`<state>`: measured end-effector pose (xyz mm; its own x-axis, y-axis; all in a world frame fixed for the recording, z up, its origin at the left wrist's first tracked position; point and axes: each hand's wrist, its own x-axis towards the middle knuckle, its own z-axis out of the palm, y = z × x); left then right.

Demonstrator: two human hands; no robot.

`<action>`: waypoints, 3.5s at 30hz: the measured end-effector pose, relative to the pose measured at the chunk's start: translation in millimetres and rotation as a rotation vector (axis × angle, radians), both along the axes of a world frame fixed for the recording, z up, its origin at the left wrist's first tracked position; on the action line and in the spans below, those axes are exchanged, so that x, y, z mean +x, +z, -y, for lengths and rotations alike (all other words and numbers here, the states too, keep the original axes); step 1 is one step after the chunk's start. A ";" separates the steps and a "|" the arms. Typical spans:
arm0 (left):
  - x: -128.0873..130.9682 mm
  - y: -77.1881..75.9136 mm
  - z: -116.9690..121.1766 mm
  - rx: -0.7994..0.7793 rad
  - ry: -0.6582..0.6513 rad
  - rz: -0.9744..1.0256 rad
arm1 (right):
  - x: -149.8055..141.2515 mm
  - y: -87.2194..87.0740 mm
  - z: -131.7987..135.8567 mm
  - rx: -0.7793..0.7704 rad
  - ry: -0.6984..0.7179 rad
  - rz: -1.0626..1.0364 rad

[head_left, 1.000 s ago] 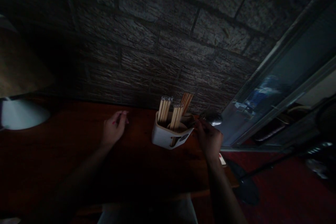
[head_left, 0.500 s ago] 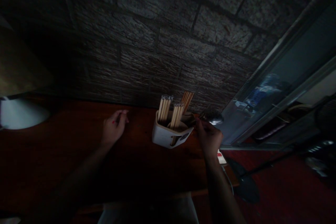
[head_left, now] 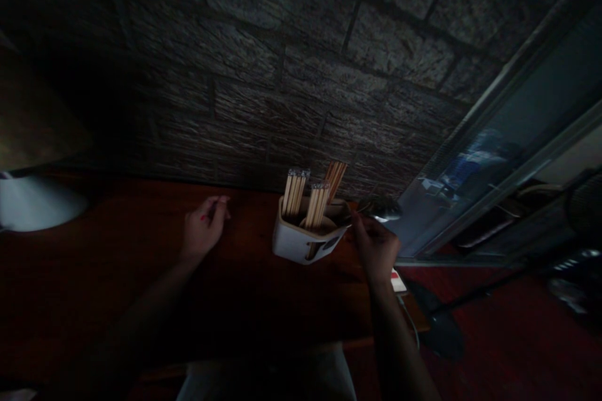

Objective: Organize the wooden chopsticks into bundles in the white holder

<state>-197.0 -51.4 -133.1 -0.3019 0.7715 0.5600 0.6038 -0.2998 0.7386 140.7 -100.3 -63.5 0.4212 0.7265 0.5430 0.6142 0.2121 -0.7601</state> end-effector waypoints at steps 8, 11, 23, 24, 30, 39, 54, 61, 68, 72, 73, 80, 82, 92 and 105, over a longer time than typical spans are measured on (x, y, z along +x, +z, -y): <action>0.0 -2.2 -0.7 -0.016 -0.001 -0.008 | 11.0 -13.6 6.7 -0.081 0.047 -0.078; 0.4 -2.1 -0.3 -0.019 0.003 -0.015 | 19.2 -19.5 7.9 -0.065 0.058 -0.084; 6.7 0.3 2.3 -0.036 -0.007 -0.071 | 50.1 6.3 10.4 0.303 0.073 -0.072; 6.9 0.6 2.9 -0.040 -0.005 -0.074 | 50.6 7.6 8.8 0.295 0.083 -0.072; 6.8 0.1 4.9 -0.046 0.000 -0.086 | 50.3 10.2 2.3 0.271 0.102 -0.111; 6.1 -3.0 2.3 -0.058 -0.008 -0.095 | 54.1 9.8 0.2 0.281 0.146 -0.135; 6.9 -3.4 3.1 -0.083 -0.030 -0.106 | 62.2 3.0 5.6 0.294 0.162 -0.161; 5.1 -10.3 0.1 -0.104 -0.030 -0.087 | 67.5 2.6 18.0 0.265 0.134 -0.214; 2.9 -7.9 4.9 -0.125 0.011 -0.063 | 72.9 -8.4 19.2 0.132 0.201 -0.411; -1.1 -2.7 10.7 -0.146 0.048 -0.067 | 74.5 -4.5 23.6 0.057 0.206 -0.498; -2.5 -2.1 11.6 -0.150 0.060 -0.070 | 75.2 -4.6 26.0 0.036 0.211 -0.508; -8.2 0.6 11.9 -0.121 0.129 -0.053 | 87.2 -18.7 43.2 -0.145 0.280 -0.508; -4.4 8.8 14.7 -0.092 0.149 -0.042 | 93.8 -17.3 42.7 -0.149 0.267 -0.525; 135.8 136.9 70.8 0.183 -0.269 -0.139 | 112.9 11.9 6.7 -0.161 0.363 -0.716; 237.3 118.3 19.8 -0.161 -0.446 -0.301 | 91.7 34.3 -7.9 -0.262 0.500 -0.961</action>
